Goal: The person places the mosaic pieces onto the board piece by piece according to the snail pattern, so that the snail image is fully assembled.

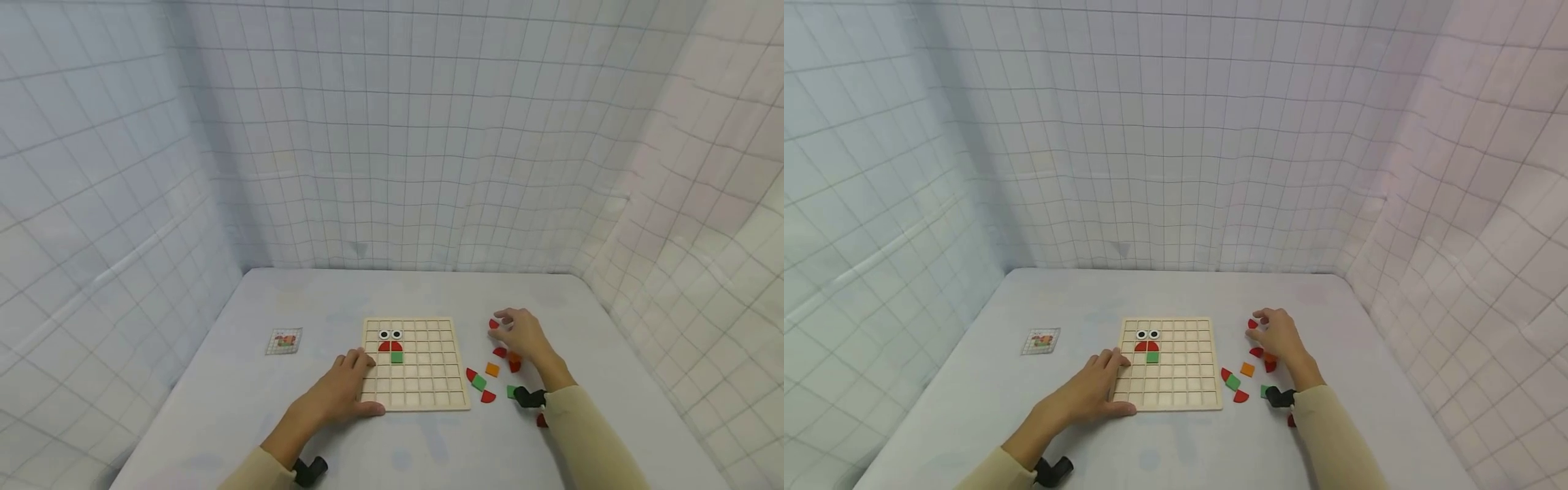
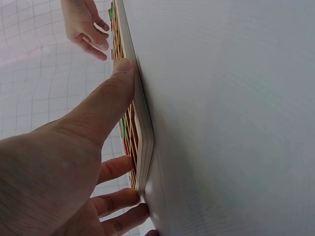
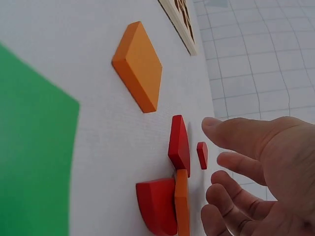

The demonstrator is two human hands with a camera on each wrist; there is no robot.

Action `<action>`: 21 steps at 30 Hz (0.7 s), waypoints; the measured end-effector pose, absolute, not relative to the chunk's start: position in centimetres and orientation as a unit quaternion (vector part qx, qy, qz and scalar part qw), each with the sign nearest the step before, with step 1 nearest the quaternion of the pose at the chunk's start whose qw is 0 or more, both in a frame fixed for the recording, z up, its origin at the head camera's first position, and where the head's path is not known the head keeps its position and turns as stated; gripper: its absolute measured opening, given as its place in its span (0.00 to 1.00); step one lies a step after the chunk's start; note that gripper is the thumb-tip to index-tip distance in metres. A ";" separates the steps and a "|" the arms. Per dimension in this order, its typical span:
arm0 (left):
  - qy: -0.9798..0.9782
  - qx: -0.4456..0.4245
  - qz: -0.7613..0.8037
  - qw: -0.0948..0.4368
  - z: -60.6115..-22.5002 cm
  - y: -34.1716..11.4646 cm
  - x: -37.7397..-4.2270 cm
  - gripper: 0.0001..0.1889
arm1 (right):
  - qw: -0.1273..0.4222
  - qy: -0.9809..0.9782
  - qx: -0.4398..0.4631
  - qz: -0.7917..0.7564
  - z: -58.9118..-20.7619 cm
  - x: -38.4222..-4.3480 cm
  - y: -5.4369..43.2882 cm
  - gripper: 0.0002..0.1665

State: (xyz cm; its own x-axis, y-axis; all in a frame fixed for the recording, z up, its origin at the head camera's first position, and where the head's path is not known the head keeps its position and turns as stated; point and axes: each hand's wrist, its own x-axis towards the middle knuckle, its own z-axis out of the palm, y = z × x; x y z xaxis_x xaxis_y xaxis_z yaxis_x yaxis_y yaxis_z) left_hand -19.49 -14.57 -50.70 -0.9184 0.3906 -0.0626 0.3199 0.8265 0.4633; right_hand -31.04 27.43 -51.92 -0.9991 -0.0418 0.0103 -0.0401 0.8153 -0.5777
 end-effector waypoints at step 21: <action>0.953 0.189 0.224 0.078 -51.0 -14.6 -19.9 0.48 | 0.011 0.946 -0.014 -0.323 -52.2 -31.0 26.8 0.20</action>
State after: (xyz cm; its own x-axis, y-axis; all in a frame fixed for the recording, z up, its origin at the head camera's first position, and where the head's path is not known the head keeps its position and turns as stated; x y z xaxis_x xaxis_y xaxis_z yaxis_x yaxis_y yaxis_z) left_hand -19.92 -14.60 -50.97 -0.9164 0.3950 -0.0644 0.3249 0.8280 0.4569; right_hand -31.00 26.81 -52.17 -0.9994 -0.0334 -0.0110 -0.0197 0.7914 -0.6110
